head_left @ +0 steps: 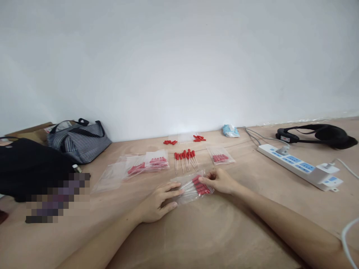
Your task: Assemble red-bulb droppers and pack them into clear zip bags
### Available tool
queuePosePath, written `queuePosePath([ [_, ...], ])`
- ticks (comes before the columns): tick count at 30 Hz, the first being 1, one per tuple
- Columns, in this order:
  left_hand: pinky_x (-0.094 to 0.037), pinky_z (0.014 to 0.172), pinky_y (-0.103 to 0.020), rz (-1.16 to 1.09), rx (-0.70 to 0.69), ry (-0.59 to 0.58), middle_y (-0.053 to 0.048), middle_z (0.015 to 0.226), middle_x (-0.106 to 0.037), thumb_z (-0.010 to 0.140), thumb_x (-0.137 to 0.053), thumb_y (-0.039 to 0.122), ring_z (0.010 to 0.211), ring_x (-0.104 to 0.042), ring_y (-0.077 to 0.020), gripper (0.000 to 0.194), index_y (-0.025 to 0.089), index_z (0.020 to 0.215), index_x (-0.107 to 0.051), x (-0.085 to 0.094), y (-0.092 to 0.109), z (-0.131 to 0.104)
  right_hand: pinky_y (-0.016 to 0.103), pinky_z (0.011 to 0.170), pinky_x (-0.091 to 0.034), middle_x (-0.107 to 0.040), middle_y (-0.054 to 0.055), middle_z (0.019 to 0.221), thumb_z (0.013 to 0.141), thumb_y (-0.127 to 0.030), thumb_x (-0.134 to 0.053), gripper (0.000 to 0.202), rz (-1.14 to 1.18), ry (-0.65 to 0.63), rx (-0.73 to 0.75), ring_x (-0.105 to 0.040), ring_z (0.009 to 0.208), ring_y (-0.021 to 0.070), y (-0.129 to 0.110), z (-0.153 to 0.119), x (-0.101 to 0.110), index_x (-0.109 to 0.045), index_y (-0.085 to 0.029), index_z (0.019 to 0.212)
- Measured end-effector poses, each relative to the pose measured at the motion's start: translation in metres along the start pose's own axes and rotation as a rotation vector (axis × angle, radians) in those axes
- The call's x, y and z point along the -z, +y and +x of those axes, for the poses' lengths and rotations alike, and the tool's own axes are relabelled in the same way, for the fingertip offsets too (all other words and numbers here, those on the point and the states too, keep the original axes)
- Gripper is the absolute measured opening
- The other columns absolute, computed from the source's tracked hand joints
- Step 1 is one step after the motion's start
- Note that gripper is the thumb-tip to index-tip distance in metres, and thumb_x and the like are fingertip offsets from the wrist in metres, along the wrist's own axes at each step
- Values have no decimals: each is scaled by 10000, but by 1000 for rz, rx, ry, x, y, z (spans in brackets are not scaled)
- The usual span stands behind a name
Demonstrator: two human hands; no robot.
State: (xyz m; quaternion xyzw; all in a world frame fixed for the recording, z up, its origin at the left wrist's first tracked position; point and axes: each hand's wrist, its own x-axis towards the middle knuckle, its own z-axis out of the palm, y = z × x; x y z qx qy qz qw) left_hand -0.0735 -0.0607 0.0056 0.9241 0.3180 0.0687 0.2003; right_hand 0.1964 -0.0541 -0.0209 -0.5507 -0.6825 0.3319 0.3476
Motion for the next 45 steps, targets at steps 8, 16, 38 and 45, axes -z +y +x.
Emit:
queuePosePath([
  [8,-260,1019,-451,-11,12,13,-21,1355,-370,840,-451,280,1243,-314,-248,404,309,1242,-441,0,1,0,177,340,-284,-444,-51,387,643,-310,-628,232,284,8,-320,-400,354,66,-5,3,-2,-491,-169,521],
  [16,-258,1020,-451,23,-4,8,-23,1360,-362,846,-437,286,1246,-309,-247,411,302,1257,-423,1,0,0,145,292,-246,-467,-46,409,693,-334,-603,222,245,-129,-398,-385,341,44,-20,0,11,-540,-148,589],
  [38,-290,1000,-453,45,-71,37,-18,1335,-398,848,-447,249,1227,-342,-247,376,335,1213,-472,1,1,1,182,445,-345,-522,-49,483,579,-248,-667,175,226,37,-180,-452,456,60,4,11,-2,-538,-133,548],
  [45,-276,1012,-448,71,-99,17,-5,1342,-392,859,-426,264,1234,-337,-231,382,338,1233,-443,2,-1,1,200,455,-350,-560,-33,490,522,-338,-715,271,495,-70,-208,-473,443,70,0,14,-6,-535,-138,558],
])
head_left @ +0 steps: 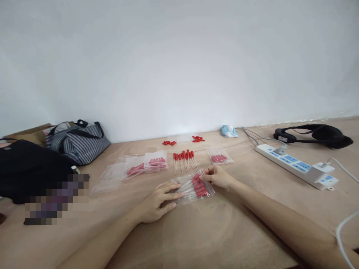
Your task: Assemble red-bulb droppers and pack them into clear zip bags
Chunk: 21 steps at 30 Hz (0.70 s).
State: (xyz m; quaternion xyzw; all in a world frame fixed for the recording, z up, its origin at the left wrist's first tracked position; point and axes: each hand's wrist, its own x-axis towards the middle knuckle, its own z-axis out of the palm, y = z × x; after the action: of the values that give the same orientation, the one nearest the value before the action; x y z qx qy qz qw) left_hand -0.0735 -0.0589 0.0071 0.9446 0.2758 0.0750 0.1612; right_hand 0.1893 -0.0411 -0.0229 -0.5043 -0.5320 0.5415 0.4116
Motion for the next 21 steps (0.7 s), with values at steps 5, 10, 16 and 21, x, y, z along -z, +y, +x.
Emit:
queuePosePath([
  [5,-283,1019,-431,-47,-6,74,-29,1356,-371,844,-455,285,1248,-317,-223,480,286,1308,-333,-4,-3,-2,184,406,-337,-548,-57,497,484,-357,-747,345,124,54,30,-471,411,65,-6,-6,1,-486,-161,597],
  [10,-325,998,-410,16,2,296,-52,1295,-445,827,-474,293,1227,-349,-222,420,236,1239,-420,-4,-7,1,173,392,-336,-572,-55,529,502,-353,-754,354,213,75,191,-485,413,63,-18,-11,18,-487,-170,646],
  [16,-380,914,-403,277,397,830,-88,1040,-591,810,-417,318,1012,-517,-241,281,169,1009,-550,28,-49,-8,197,449,-423,-566,-58,578,517,-364,-748,371,384,378,309,-520,473,77,-16,0,51,-452,-195,663],
  [21,-360,875,-464,429,1090,686,-165,1145,-517,807,-377,337,1103,-433,-341,397,121,1117,-499,57,-100,-48,250,534,-502,-536,-33,646,628,-389,-639,310,246,682,267,-566,591,117,1,16,62,-388,-221,697],
])
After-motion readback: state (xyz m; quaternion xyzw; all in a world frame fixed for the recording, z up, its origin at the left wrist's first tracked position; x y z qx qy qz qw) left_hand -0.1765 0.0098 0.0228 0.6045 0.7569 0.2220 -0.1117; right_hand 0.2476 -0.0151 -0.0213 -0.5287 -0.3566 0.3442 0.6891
